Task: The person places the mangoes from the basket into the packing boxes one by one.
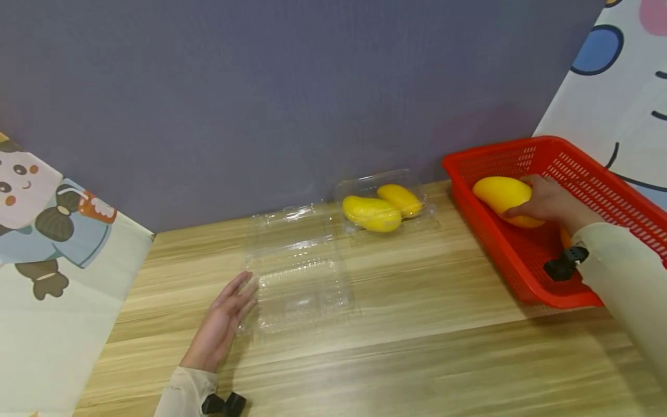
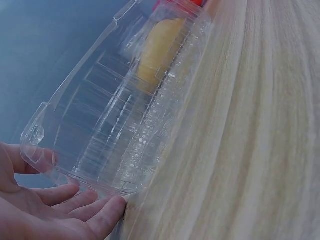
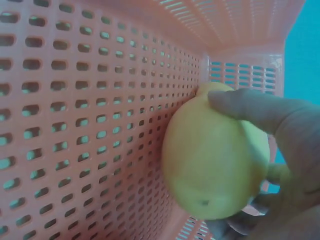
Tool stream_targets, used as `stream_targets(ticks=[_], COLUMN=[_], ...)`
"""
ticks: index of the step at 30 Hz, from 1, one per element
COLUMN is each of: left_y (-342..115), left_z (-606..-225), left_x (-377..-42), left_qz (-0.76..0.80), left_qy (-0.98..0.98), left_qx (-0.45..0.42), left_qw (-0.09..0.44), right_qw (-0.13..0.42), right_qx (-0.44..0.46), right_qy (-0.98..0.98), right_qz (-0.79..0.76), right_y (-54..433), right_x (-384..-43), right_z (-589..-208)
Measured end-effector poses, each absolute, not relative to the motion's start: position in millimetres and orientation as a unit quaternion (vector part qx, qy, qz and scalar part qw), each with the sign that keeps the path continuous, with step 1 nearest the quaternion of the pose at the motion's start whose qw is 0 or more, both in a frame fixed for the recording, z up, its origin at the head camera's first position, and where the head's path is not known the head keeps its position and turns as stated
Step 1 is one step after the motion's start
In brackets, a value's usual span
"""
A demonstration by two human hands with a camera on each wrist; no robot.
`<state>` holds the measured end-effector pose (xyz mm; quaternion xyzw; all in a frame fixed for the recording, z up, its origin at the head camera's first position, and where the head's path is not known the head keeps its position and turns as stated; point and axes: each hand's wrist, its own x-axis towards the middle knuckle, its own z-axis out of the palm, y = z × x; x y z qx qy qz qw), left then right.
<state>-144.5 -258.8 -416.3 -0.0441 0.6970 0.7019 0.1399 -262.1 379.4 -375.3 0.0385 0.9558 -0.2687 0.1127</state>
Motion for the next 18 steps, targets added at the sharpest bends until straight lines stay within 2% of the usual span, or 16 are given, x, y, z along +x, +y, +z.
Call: stream_targets(ticks=[7, 18], left_y=[-260, -260], left_z=[-418, -420], left_x=[-145, -146], left_qz=[0.7, 0.7], left_qy=[0.699, 0.699], left_qx=[-0.044, -0.04], left_qw=[0.138, 0.142], right_qw=[0.085, 0.113], right_qx=[0.006, 0.002], right_qy=[0.971, 0.97], right_qz=[-0.222, -0.215], right_y=[370, 364], right_x=[-266, -260], right_z=[-370, -363])
